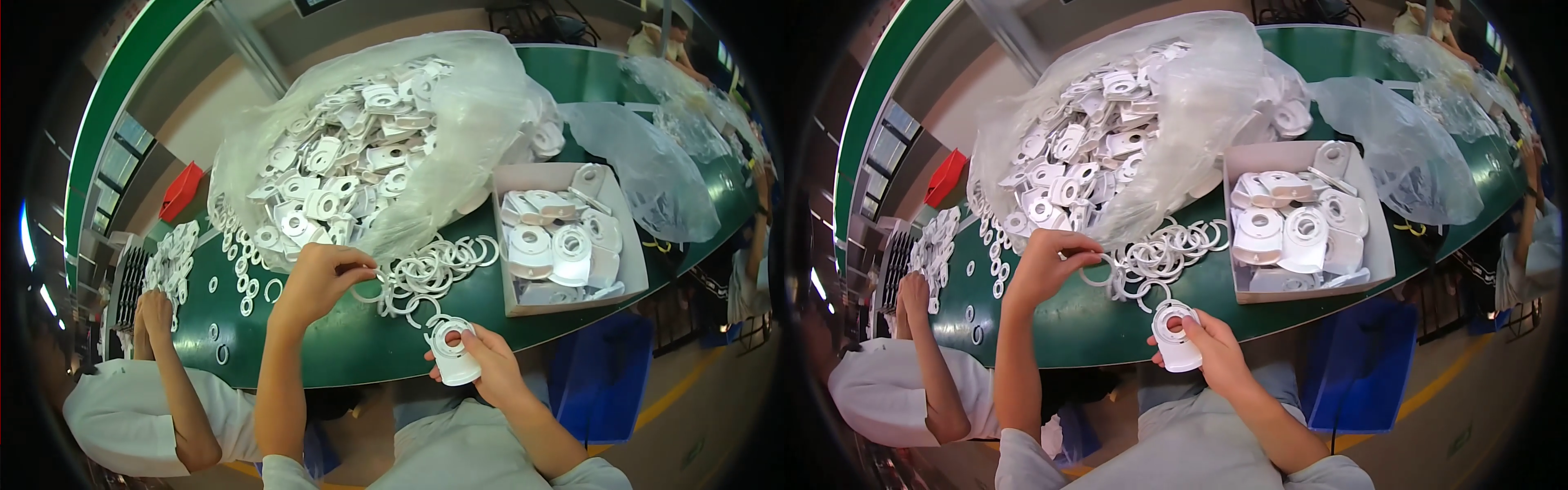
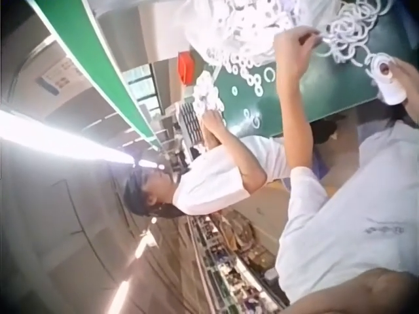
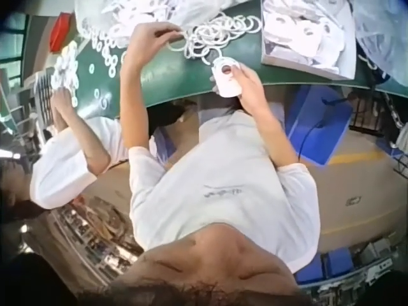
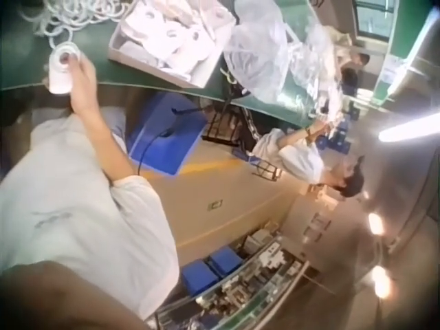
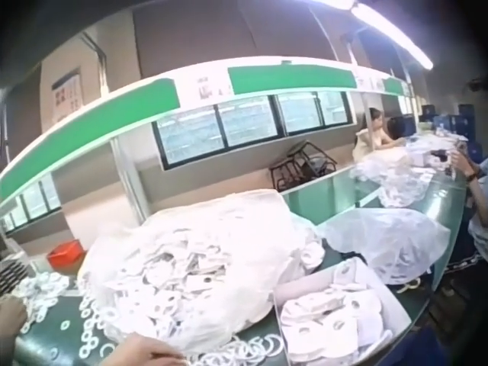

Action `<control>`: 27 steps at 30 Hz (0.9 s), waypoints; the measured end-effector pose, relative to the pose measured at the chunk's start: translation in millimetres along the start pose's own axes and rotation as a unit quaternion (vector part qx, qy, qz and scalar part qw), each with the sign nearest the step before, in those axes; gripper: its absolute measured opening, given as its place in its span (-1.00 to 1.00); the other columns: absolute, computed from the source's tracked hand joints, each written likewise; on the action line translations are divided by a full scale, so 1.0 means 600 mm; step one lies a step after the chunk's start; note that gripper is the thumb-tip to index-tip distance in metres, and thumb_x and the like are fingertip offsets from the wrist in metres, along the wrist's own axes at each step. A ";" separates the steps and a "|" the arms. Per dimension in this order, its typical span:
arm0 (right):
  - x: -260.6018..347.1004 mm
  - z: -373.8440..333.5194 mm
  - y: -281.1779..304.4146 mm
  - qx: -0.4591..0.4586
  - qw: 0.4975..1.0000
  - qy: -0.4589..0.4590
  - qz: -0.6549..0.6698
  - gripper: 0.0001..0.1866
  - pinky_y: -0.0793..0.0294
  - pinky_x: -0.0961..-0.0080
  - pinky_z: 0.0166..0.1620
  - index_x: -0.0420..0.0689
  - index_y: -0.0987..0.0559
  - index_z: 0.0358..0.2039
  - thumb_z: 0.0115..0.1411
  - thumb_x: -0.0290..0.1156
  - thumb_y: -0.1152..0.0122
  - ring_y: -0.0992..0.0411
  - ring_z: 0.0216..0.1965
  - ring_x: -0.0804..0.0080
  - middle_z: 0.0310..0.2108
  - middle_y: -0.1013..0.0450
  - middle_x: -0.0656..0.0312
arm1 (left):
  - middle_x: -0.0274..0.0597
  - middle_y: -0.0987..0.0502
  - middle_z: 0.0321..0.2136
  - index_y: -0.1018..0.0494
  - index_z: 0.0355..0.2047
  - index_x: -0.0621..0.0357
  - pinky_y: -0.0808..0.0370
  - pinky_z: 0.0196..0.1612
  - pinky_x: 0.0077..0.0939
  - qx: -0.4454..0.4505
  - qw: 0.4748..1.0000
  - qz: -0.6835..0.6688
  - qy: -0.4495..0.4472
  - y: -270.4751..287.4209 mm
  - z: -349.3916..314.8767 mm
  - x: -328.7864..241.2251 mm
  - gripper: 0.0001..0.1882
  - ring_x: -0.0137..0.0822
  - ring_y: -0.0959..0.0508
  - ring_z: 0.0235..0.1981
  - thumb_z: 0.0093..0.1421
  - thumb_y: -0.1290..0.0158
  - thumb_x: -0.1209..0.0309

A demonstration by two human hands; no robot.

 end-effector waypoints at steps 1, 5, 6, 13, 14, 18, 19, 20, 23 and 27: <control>0.002 0.001 0.000 0.000 1.000 0.000 -0.003 -0.65 -0.57 0.38 -0.31 -0.31 -0.37 -0.05 0.38 -0.29 0.24 -0.54 -0.39 0.20 -0.25 -0.49 -0.12 | -0.11 -0.59 -0.53 -0.57 -0.36 0.31 -0.47 -0.40 -0.57 -0.013 1.000 -0.004 -0.006 -0.003 0.000 0.002 -0.86 -0.39 -0.56 -0.54 0.03 -0.17 0.53; 0.009 0.003 -0.004 -0.003 1.000 -0.004 -0.002 -0.65 -0.57 0.38 -0.30 -0.31 -0.36 -0.05 0.38 -0.29 0.23 -0.54 -0.39 0.20 -0.25 -0.49 -0.12 | -0.15 -0.58 -0.47 -0.55 -0.27 0.30 -0.49 -0.40 -0.61 -0.033 0.999 0.010 -0.013 -0.013 -0.006 0.015 -0.82 -0.43 -0.58 -0.50 0.07 -0.13 0.57; 0.011 0.005 -0.005 0.001 1.000 -0.006 -0.004 -0.65 -0.57 0.38 -0.30 -0.31 -0.36 -0.05 0.38 -0.29 0.23 -0.54 -0.39 0.20 -0.25 -0.49 -0.12 | -0.15 -0.58 -0.47 -0.55 -0.27 0.30 -0.49 -0.40 -0.61 -0.036 0.999 0.010 -0.011 -0.014 -0.010 0.016 -0.82 -0.43 -0.58 -0.50 0.07 -0.13 0.57; 0.010 0.021 -0.008 -0.025 1.000 0.002 -0.007 -0.65 -0.56 0.37 -0.28 -0.30 -0.37 -0.05 0.37 -0.28 0.21 -0.54 -0.37 0.20 -0.25 -0.49 -0.10 | -0.23 -0.54 -0.46 -0.47 -0.22 0.37 -0.50 -0.45 -0.64 -0.135 0.942 -0.280 0.123 -0.069 -0.070 0.046 -0.84 -0.48 -0.57 -0.48 0.18 -0.03 0.59; 0.010 0.024 -0.008 -0.013 1.000 -0.002 -0.015 -0.65 -0.56 0.37 -0.27 -0.30 -0.37 -0.05 0.37 -0.27 0.21 -0.54 -0.36 0.20 -0.25 -0.49 -0.10 | -0.23 -0.53 -0.41 -0.46 -0.21 0.40 -0.53 -0.42 -0.63 -0.152 0.943 -0.252 0.157 -0.081 -0.081 0.046 -0.84 -0.46 -0.58 -0.45 0.20 -0.01 0.59; 0.017 0.031 -0.006 -0.029 0.999 -0.012 -0.018 -0.64 -0.56 0.38 -0.26 -0.30 -0.37 -0.04 0.37 -0.26 0.20 -0.54 -0.35 0.20 -0.25 -0.49 -0.09 | -0.16 -0.53 -0.50 -0.52 -0.34 0.37 -0.38 -0.48 -0.71 -0.256 0.933 -0.232 0.099 -0.125 -0.122 0.058 -0.91 -0.52 -0.47 -0.59 0.11 -0.09 0.62; 0.017 0.033 -0.006 -0.026 0.999 -0.011 -0.019 -0.62 -0.56 0.37 -0.25 -0.30 -0.37 -0.04 0.37 -0.24 0.21 -0.54 -0.35 0.19 -0.24 -0.49 -0.10 | -0.19 -0.53 -0.56 -0.54 -0.39 0.39 -0.37 -0.51 -0.70 -0.264 0.922 -0.250 0.130 -0.126 -0.130 0.053 -0.93 -0.51 -0.44 -0.63 0.09 -0.11 0.64; 0.018 0.034 -0.005 -0.023 1.000 -0.008 -0.020 -0.61 -0.56 0.37 -0.24 -0.30 -0.37 -0.04 0.38 -0.22 0.22 -0.54 -0.35 0.19 -0.24 -0.49 -0.10 | -0.19 -0.53 -0.56 -0.54 -0.39 0.39 -0.37 -0.51 -0.70 -0.262 0.922 -0.252 0.132 -0.128 -0.137 0.045 -0.93 -0.51 -0.44 -0.63 0.09 -0.11 0.64; 0.021 0.031 -0.001 -0.028 1.000 -0.006 -0.008 -0.56 -0.55 0.34 -0.20 -0.31 -0.36 -0.02 0.38 -0.16 0.25 -0.54 -0.33 0.16 -0.22 -0.48 -0.10 | -0.19 -0.53 -0.55 -0.54 -0.36 0.44 -0.40 -0.54 -0.69 -0.252 0.843 -0.440 0.183 -0.137 -0.147 0.023 -0.90 -0.49 -0.47 -0.59 0.08 -0.11 0.66; 0.011 0.034 0.000 -0.029 0.999 0.012 -0.014 -0.52 -0.54 0.31 -0.14 -0.29 -0.32 0.01 0.39 -0.11 0.29 -0.53 -0.27 0.16 -0.19 -0.47 -0.08 | -0.18 -0.54 -0.54 -0.53 -0.35 0.42 -0.41 -0.54 -0.73 -0.247 0.829 -0.469 0.178 -0.150 -0.145 -0.017 -0.89 -0.50 -0.50 -0.58 0.07 -0.12 0.67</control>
Point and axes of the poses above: each hand's wrist, its own z-axis towards the middle knuckle, its own y-axis out of the back of the hand, x = y × z, the point moved 3 cm from there along z, towards the middle knuckle
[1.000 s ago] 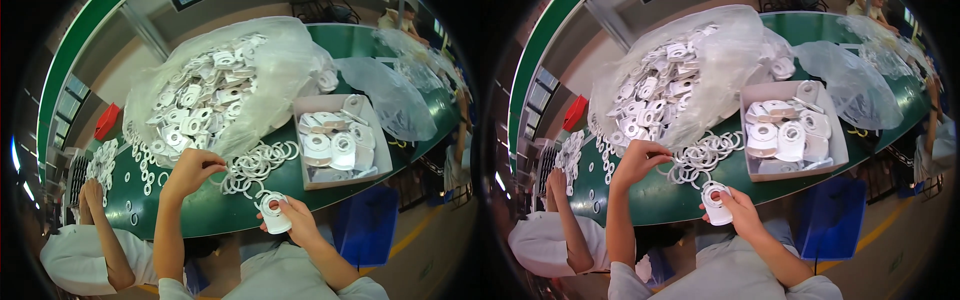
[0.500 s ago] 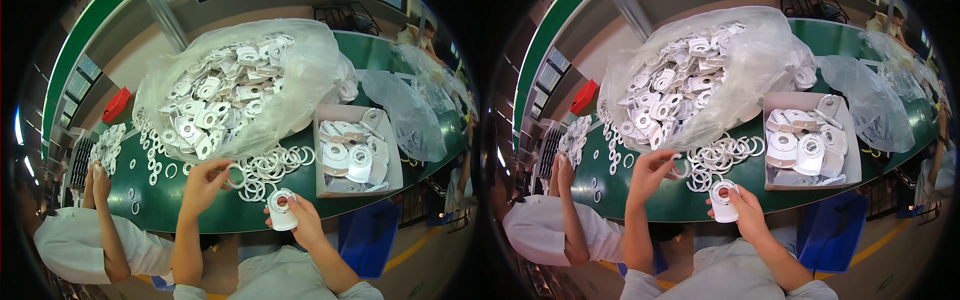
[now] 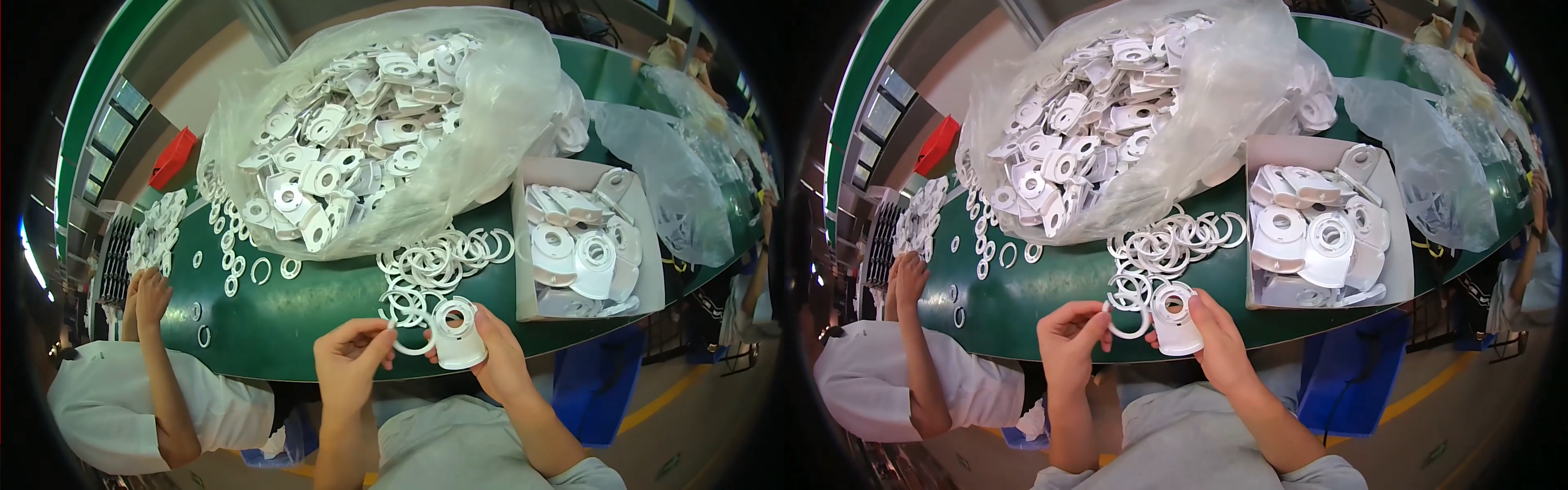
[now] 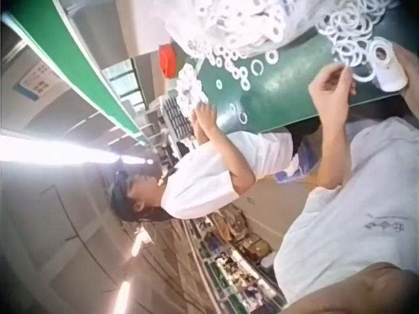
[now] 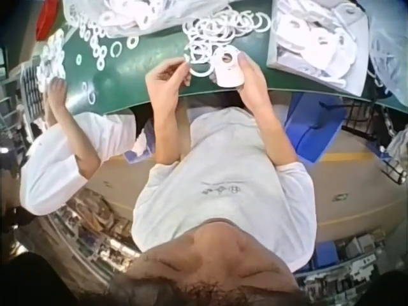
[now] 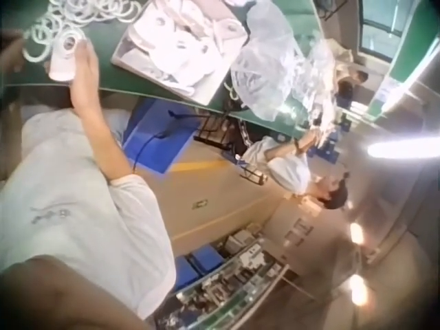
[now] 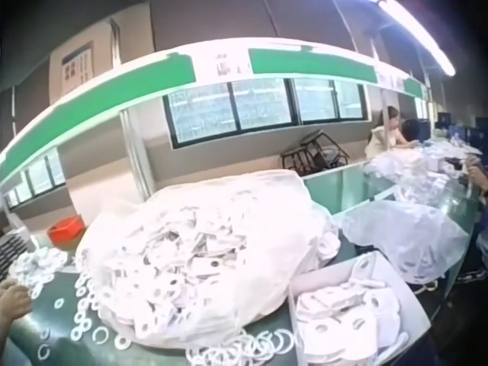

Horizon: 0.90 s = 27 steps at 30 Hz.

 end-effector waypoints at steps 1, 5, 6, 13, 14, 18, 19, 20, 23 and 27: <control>-0.004 0.002 0.000 0.014 1.000 -0.004 0.005 -0.51 -0.53 0.30 -0.12 -0.28 -0.30 0.04 0.39 -0.09 0.29 -0.52 -0.24 0.16 -0.16 -0.46 -0.05 | -0.18 -0.54 -0.54 -0.53 -0.35 0.42 -0.41 -0.54 -0.73 -0.005 1.000 0.000 0.004 -0.009 -0.002 0.005 -0.89 -0.50 -0.50 -0.58 0.07 -0.12 0.67; 0.003 -0.006 -0.001 0.025 1.000 0.013 0.005 -0.47 -0.51 0.29 -0.07 -0.24 -0.25 0.11 0.38 -0.05 0.28 -0.48 -0.13 0.21 -0.06 -0.41 0.05 | -0.20 -0.56 -0.53 -0.52 -0.30 0.41 -0.40 -0.58 -0.73 0.015 1.000 0.016 0.009 -0.051 -0.002 0.013 -0.85 -0.52 -0.53 -0.55 0.09 -0.15 0.62; 0.002 -0.007 0.000 0.024 1.000 0.013 0.006 -0.47 -0.51 0.29 -0.07 -0.24 -0.25 0.11 0.38 -0.05 0.28 -0.48 -0.13 0.21 -0.06 -0.41 0.05 | -0.20 -0.56 -0.53 -0.52 -0.31 0.41 -0.40 -0.58 -0.73 0.022 0.999 0.027 0.007 -0.057 0.000 0.014 -0.86 -0.52 -0.53 -0.56 0.09 -0.15 0.63; -0.003 -0.002 0.007 0.030 0.999 0.017 -0.001 -0.46 -0.50 0.31 -0.06 -0.23 -0.22 0.15 0.37 -0.06 0.24 -0.43 -0.06 0.29 0.00 -0.36 0.10 | -0.15 -0.55 -0.53 -0.52 -0.33 0.46 -0.50 -0.55 -0.66 0.032 0.998 0.053 -0.007 -0.063 0.004 0.028 -0.88 -0.48 -0.54 -0.60 0.09 -0.14 0.65; -0.003 -0.001 0.007 0.030 0.999 0.016 -0.003 -0.46 -0.50 0.30 -0.06 -0.24 -0.21 0.16 0.37 -0.07 0.24 -0.45 -0.07 0.26 0.00 -0.37 0.08 | -0.14 -0.55 -0.52 -0.52 -0.33 0.46 -0.51 -0.55 -0.65 0.028 0.997 0.065 -0.011 -0.062 0.004 0.028 -0.88 -0.47 -0.55 -0.59 0.09 -0.14 0.65; 0.000 -0.001 0.006 0.056 0.998 0.007 0.011 -0.47 -0.51 0.27 -0.06 -0.26 -0.20 0.16 0.37 -0.11 0.22 -0.48 -0.12 0.19 -0.02 -0.38 0.03 | -0.15 -0.56 -0.50 -0.54 -0.33 0.42 -0.52 -0.55 -0.65 0.018 0.994 0.099 -0.045 -0.065 0.004 0.018 -0.88 -0.46 -0.56 -0.59 0.09 -0.14 0.65; 0.000 -0.001 0.005 0.057 0.998 0.008 0.008 -0.48 -0.51 0.25 -0.06 -0.27 -0.20 0.16 0.37 -0.12 0.22 -0.49 -0.14 0.16 -0.03 -0.38 0.02 | -0.15 -0.55 -0.51 -0.54 -0.33 0.40 -0.51 -0.55 -0.65 0.016 0.990 0.124 -0.072 -0.064 0.005 0.016 -0.88 -0.46 -0.56 -0.59 0.08 -0.14 0.64; 0.000 -0.001 0.003 0.058 0.998 0.010 0.005 -0.48 -0.51 0.24 -0.06 -0.28 -0.19 0.15 0.37 -0.13 0.22 -0.50 -0.16 0.12 -0.04 -0.39 0.00 | -0.15 -0.55 -0.51 -0.55 -0.32 0.38 -0.51 -0.54 -0.66 0.013 0.984 0.148 -0.100 -0.063 0.005 0.014 -0.87 -0.46 -0.56 -0.59 0.08 -0.15 0.63; 0.002 -0.002 0.002 0.069 0.997 -0.001 0.022 -0.59 -0.49 0.39 -0.05 -0.25 -0.18 0.16 0.36 -0.36 0.25 -0.51 -0.16 0.25 -0.06 -0.41 0.02 | -0.15 -0.55 -0.53 -0.56 -0.32 0.35 -0.47 -0.56 -0.67 0.014 0.965 0.214 -0.149 -0.062 0.008 0.013 -0.86 -0.47 -0.55 -0.62 0.07 -0.17 0.61; 0.001 -0.004 0.001 0.060 0.998 -0.018 0.004 -0.59 -0.51 0.40 -0.07 -0.26 -0.18 0.16 0.30 -0.51 0.18 -0.51 -0.16 0.26 -0.07 -0.41 0.03 | -0.16 -0.55 -0.54 -0.57 -0.32 0.32 -0.44 -0.56 -0.66 0.022 0.950 0.257 -0.177 -0.064 0.009 0.005 -0.85 -0.46 -0.54 -0.64 0.05 -0.18 0.59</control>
Point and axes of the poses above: each hand's wrist, its own z-axis towards the middle knuckle, its own y-axis out of the back of the hand, x = y × z, the point moved 3 cm from there along z, towards the middle knuckle
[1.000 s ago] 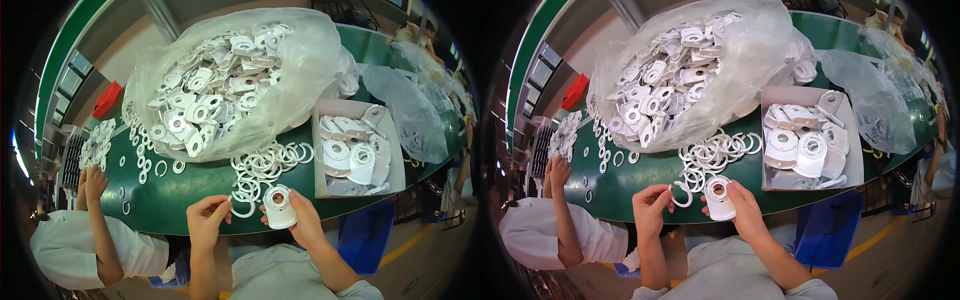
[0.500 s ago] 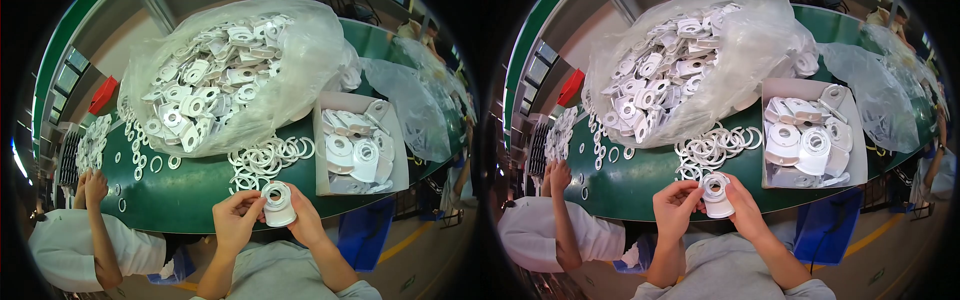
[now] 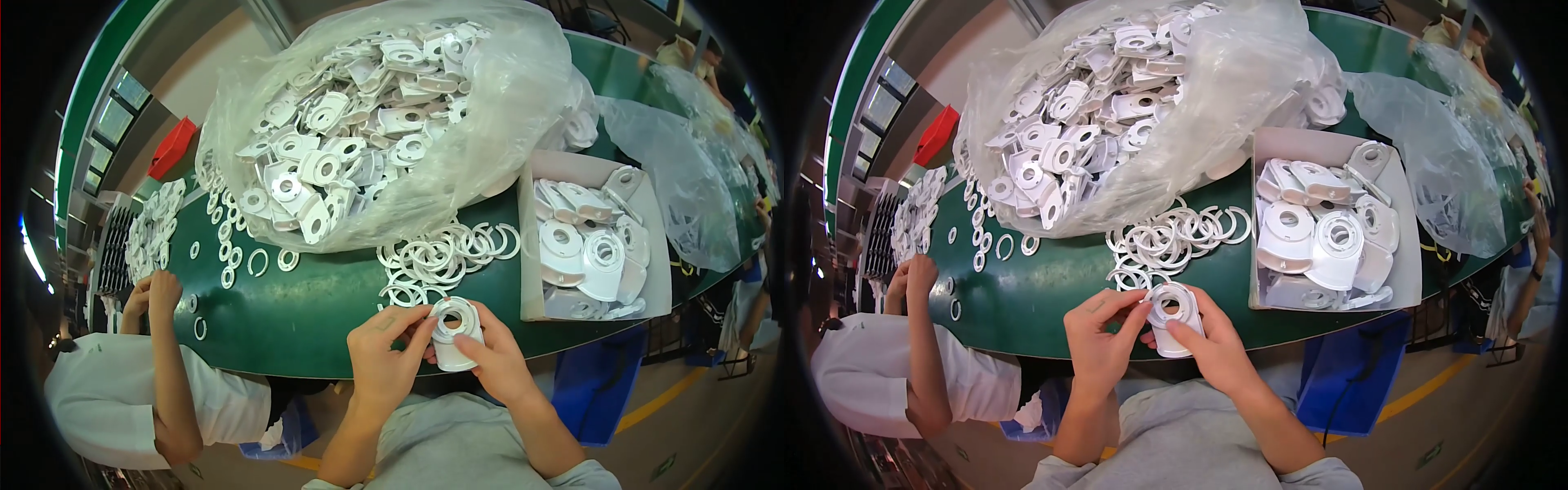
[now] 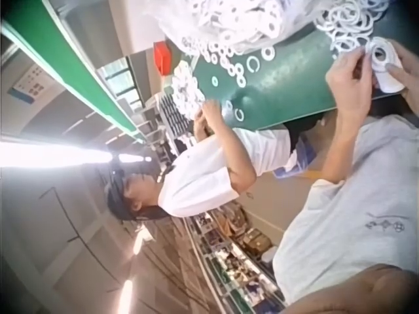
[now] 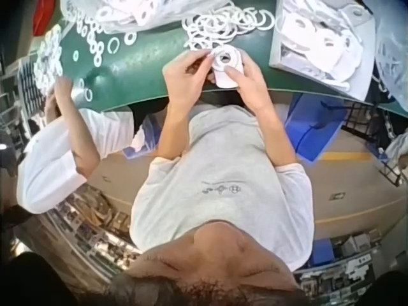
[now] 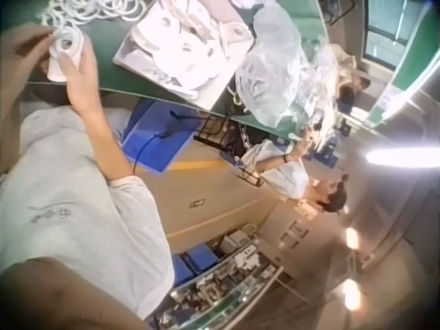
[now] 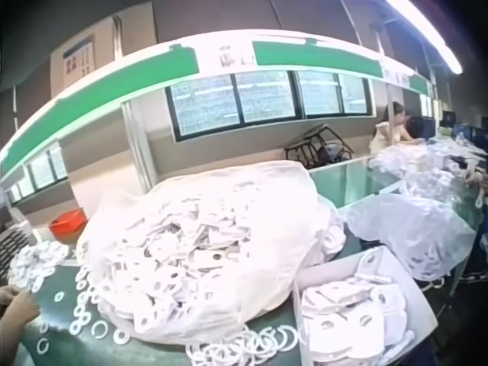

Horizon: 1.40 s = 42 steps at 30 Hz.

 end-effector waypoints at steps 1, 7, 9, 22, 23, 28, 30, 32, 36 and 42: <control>0.000 0.000 -0.003 -0.012 0.999 0.007 -0.052 -0.57 -0.52 0.38 -0.09 -0.26 -0.20 0.15 0.26 -0.56 0.14 -0.51 -0.16 0.24 -0.08 -0.41 0.02 | -0.17 -0.55 -0.54 -0.57 -0.32 0.32 -0.44 -0.56 -0.65 0.005 0.999 0.026 -0.019 0.001 0.002 -0.003 -0.85 -0.45 -0.54 -0.64 0.05 -0.19 0.58; 0.004 -0.002 -0.001 -0.022 0.998 0.008 -0.060 -0.49 -0.55 0.36 -0.10 -0.26 -0.20 0.17 0.17 -0.69 0.10 -0.53 -0.18 0.20 -0.09 -0.42 0.01 | -0.17 -0.55 -0.53 -0.58 -0.32 0.30 -0.45 -0.52 -0.64 0.018 1.000 0.022 -0.010 0.000 0.002 0.001 -0.84 -0.44 -0.55 -0.61 0.05 -0.18 0.57; 0.005 -0.003 0.001 -0.008 1.000 0.007 -0.023 -0.46 -0.55 0.34 -0.09 -0.26 -0.18 0.19 0.16 -0.70 0.10 -0.53 -0.19 0.19 -0.09 -0.42 0.01 | -0.16 -0.56 -0.51 -0.57 -0.31 0.32 -0.46 -0.49 -0.64 0.017 0.999 -0.038 0.030 0.000 -0.002 0.014 -0.84 -0.43 -0.56 -0.56 0.05 -0.17 0.58; -0.001 -0.020 -0.003 0.006 0.992 0.077 -0.096 -0.49 -0.54 0.45 -0.19 -0.26 -0.24 0.14 0.14 -0.65 0.00 -0.50 -0.32 0.38 -0.17 -0.43 0.09 | -0.14 -0.53 -0.38 -0.55 -0.28 0.40 -0.43 -0.33 -0.64 0.098 0.979 -0.169 0.053 0.000 -0.021 0.011 -0.80 -0.41 -0.51 -0.37 0.02 -0.12 0.72; -0.002 -0.021 -0.003 -0.003 0.991 0.079 -0.109 -0.52 -0.54 0.46 -0.21 -0.27 -0.26 0.11 0.14 -0.64 -0.01 -0.49 -0.33 0.40 -0.20 -0.44 0.11 | -0.13 -0.53 -0.39 -0.55 -0.29 0.40 -0.43 -0.34 -0.63 0.096 0.976 -0.186 0.061 0.000 -0.023 0.011 -0.80 -0.42 -0.51 -0.39 0.03 -0.11 0.73; -0.004 -0.023 -0.006 0.000 0.988 0.082 -0.133 -0.56 -0.54 0.47 -0.23 -0.28 -0.29 0.08 0.16 -0.59 -0.05 -0.50 -0.33 0.42 -0.23 -0.46 0.12 | -0.14 -0.55 -0.38 -0.55 -0.28 0.39 -0.42 -0.38 -0.65 0.085 0.938 -0.306 0.138 -0.005 -0.033 0.012 -0.84 -0.45 -0.52 -0.40 0.08 -0.12 0.65; -0.004 -0.022 -0.005 0.004 0.986 0.086 -0.144 -0.57 -0.54 0.47 -0.24 -0.29 -0.30 0.08 0.18 -0.57 -0.06 -0.50 -0.33 0.42 -0.23 -0.46 0.12 | -0.12 -0.55 -0.38 -0.54 -0.27 0.42 -0.45 -0.40 -0.66 0.069 0.966 -0.233 0.091 -0.001 -0.036 0.018 -0.85 -0.43 -0.53 -0.46 0.11 -0.09 0.66; -0.004 -0.022 -0.004 0.018 0.985 0.097 -0.140 -0.59 -0.53 0.51 -0.26 -0.29 -0.31 0.07 0.22 -0.48 -0.06 -0.50 -0.33 0.43 -0.23 -0.46 0.12 | -0.12 -0.55 -0.38 -0.53 -0.27 0.42 -0.46 -0.42 -0.66 0.079 0.971 -0.216 0.071 0.000 -0.037 0.015 -0.85 -0.43 -0.53 -0.48 0.12 -0.09 0.67; -0.008 -0.021 -0.004 0.025 0.977 0.128 -0.167 -0.62 -0.51 0.56 -0.27 -0.30 -0.34 0.05 0.27 -0.38 -0.01 -0.50 -0.33 0.45 -0.24 -0.47 0.14 | -0.12 -0.55 -0.39 -0.52 -0.30 0.39 -0.44 -0.38 -0.65 0.023 0.981 -0.171 0.083 -0.006 -0.049 0.006 -0.87 -0.45 -0.52 -0.40 0.11 -0.08 0.68; 0.002 -0.020 -0.021 -0.009 0.981 0.099 -0.167 -0.68 -0.49 0.60 -0.26 -0.32 -0.42 -0.04 0.31 -0.36 0.07 -0.49 -0.36 0.51 -0.25 -0.49 0.18 | -0.13 -0.54 -0.39 -0.54 -0.28 0.33 -0.45 -0.36 -0.59 -0.007 0.996 -0.087 -0.016 0.010 -0.036 -0.001 -0.80 -0.41 -0.49 -0.45 0.04 -0.13 0.68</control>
Point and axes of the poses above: each hand's wrist, its own z-axis towards the middle knuckle, its own y-axis out of the back of the hand, x = y × z, the point moved 3 cm from there along z, towards the middle knuckle
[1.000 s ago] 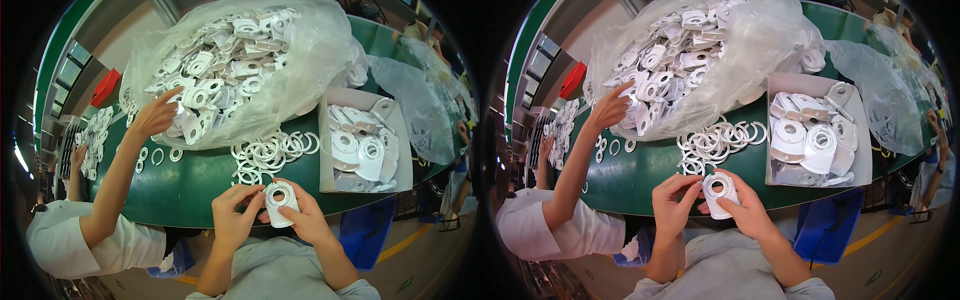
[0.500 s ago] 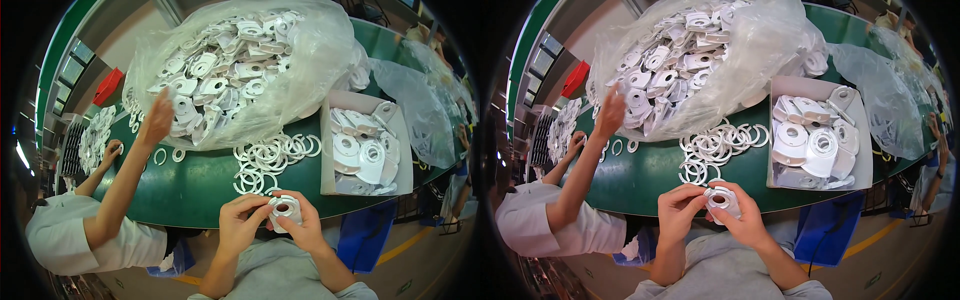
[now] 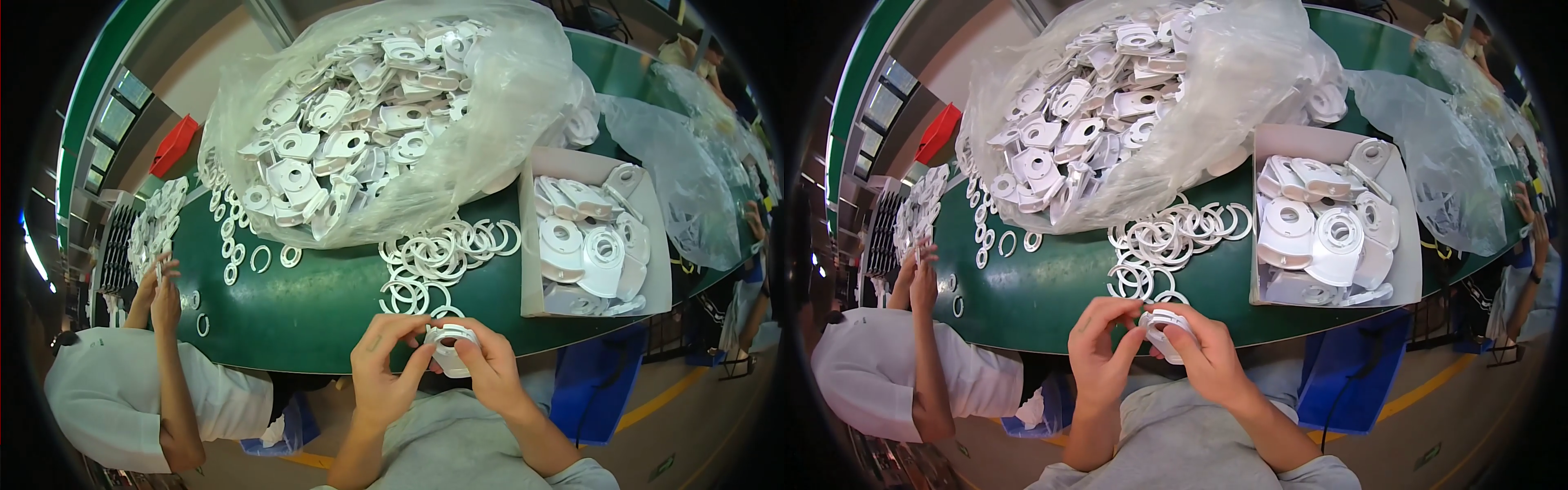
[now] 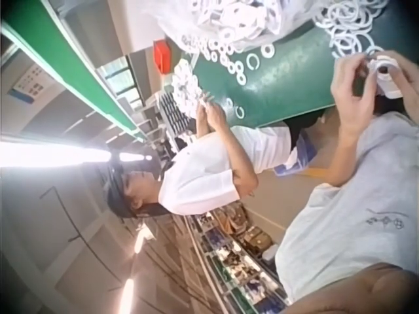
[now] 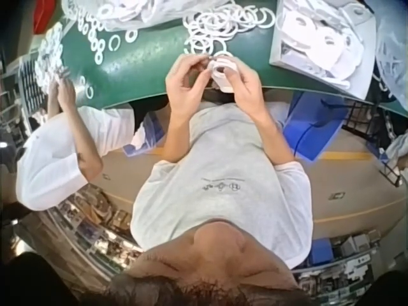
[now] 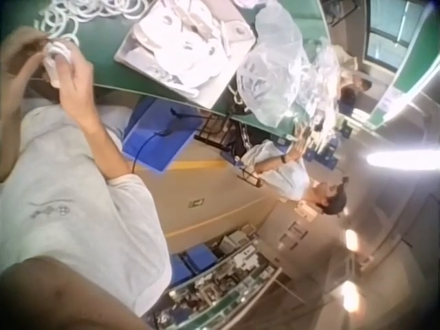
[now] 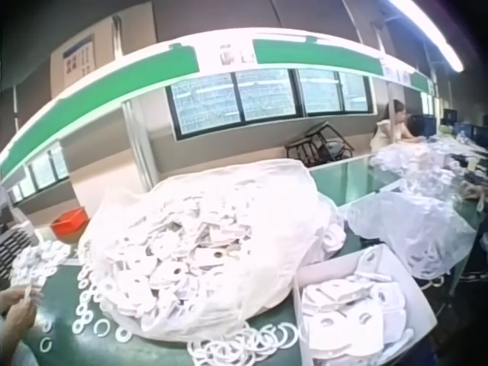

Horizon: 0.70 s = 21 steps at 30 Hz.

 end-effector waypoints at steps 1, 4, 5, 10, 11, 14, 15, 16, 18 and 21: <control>0.003 -0.001 0.000 0.002 0.999 0.012 -0.037 -0.69 -0.48 0.60 -0.26 -0.33 -0.44 -0.06 0.31 -0.38 0.08 -0.48 -0.36 0.52 -0.27 -0.50 0.19 | -0.16 -0.53 -0.39 -0.55 -0.28 0.29 -0.44 -0.35 -0.57 0.007 1.000 0.006 -0.025 0.000 0.006 -0.011 -0.77 -0.39 -0.48 -0.45 0.00 -0.15 0.68; 0.003 -0.002 0.005 0.018 0.996 0.023 -0.084 -0.72 -0.48 0.62 -0.27 -0.34 -0.46 -0.10 0.30 -0.42 0.10 -0.48 -0.37 0.54 -0.31 -0.51 0.20 | -0.21 -0.52 -0.41 -0.58 -0.29 0.23 -0.42 -0.36 -0.55 0.061 0.995 0.028 -0.077 0.003 0.025 -0.009 -0.73 -0.34 -0.47 -0.45 -0.08 -0.19 0.66; 0.001 -0.003 0.007 0.032 0.995 0.022 -0.094 -0.73 -0.47 0.63 -0.27 -0.34 -0.47 -0.12 0.29 -0.44 0.11 -0.48 -0.37 0.55 -0.34 -0.52 0.20 | -0.23 -0.52 -0.44 -0.60 -0.30 0.20 -0.41 -0.37 -0.54 0.107 0.988 0.044 -0.104 0.004 0.028 -0.007 -0.71 -0.33 -0.47 -0.45 -0.11 -0.21 0.64; -0.015 -0.005 0.016 0.083 0.990 0.000 -0.111 -0.74 -0.47 0.63 -0.28 -0.36 -0.48 -0.16 0.27 -0.46 0.10 -0.48 -0.38 0.54 -0.37 -0.53 0.17 | -0.27 -0.51 -0.51 -0.61 -0.34 0.17 -0.40 -0.39 -0.54 0.120 0.981 0.047 -0.147 0.012 0.030 -0.008 -0.72 -0.34 -0.47 -0.46 -0.15 -0.24 0.60; -0.012 -0.005 0.016 0.090 0.990 -0.002 -0.110 -0.74 -0.47 0.63 -0.28 -0.36 -0.49 -0.17 0.26 -0.47 0.09 -0.49 -0.38 0.54 -0.37 -0.53 0.17 | -0.26 -0.52 -0.50 -0.61 -0.33 0.17 -0.40 -0.40 -0.54 0.128 0.981 0.037 -0.138 0.013 0.029 -0.008 -0.72 -0.34 -0.47 -0.46 -0.15 -0.24 0.60; -0.007 -0.002 0.017 0.107 0.988 -0.001 -0.113 -0.74 -0.47 0.62 -0.27 -0.37 -0.50 -0.19 0.26 -0.47 0.09 -0.49 -0.37 0.53 -0.38 -0.53 0.15 | -0.26 -0.52 -0.49 -0.61 -0.33 0.17 -0.40 -0.41 -0.55 0.135 0.983 0.021 -0.122 0.013 0.027 -0.012 -0.72 -0.36 -0.48 -0.46 -0.14 -0.23 0.62; -0.007 -0.002 0.016 0.107 0.988 -0.001 -0.113 -0.74 -0.47 0.62 -0.27 -0.37 -0.50 -0.19 0.26 -0.47 0.09 -0.49 -0.37 0.53 -0.38 -0.53 0.15 | -0.23 -0.52 -0.50 -0.61 -0.35 0.22 -0.39 -0.41 -0.57 0.138 0.984 0.019 -0.113 0.014 0.027 -0.013 -0.72 -0.36 -0.48 -0.46 -0.17 -0.23 0.65; -0.006 0.000 0.014 0.102 0.990 0.001 -0.096 -0.74 -0.40 0.64 -0.34 -0.34 -0.51 -0.20 0.27 -0.44 0.08 -0.42 -0.43 0.57 -0.43 -0.51 0.20 | -0.20 -0.52 -0.50 -0.60 -0.38 0.27 -0.38 -0.41 -0.58 0.140 0.985 0.016 -0.104 0.015 0.027 -0.012 -0.72 -0.36 -0.48 -0.46 -0.19 -0.22 0.68; -0.006 0.001 0.013 0.097 0.992 0.004 -0.080 -0.74 -0.32 0.66 -0.41 -0.31 -0.52 -0.21 0.27 -0.41 0.07 -0.34 -0.48 0.61 -0.48 -0.48 0.24 | -0.19 -0.53 -0.50 -0.60 -0.38 0.27 -0.38 -0.41 -0.58 0.147 0.984 0.013 -0.097 0.017 0.028 -0.012 -0.73 -0.36 -0.49 -0.46 -0.19 -0.22 0.68; -0.005 0.002 0.012 0.100 0.993 0.001 -0.065 -0.73 -0.37 0.66 -0.41 -0.32 -0.53 -0.25 0.29 -0.40 0.09 -0.40 -0.49 0.61 -0.47 -0.51 0.22 | -0.18 -0.54 -0.49 -0.60 -0.39 0.27 -0.39 -0.41 -0.59 0.148 0.982 0.033 -0.113 0.016 0.028 -0.012 -0.75 -0.36 -0.49 -0.47 -0.18 -0.22 0.67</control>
Point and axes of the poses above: each hand's wrist, its own z-axis towards the middle knuckle, its own y-axis out of the back of the hand, x = y × z, the point moved 3 cm from there along z, towards the middle knuckle
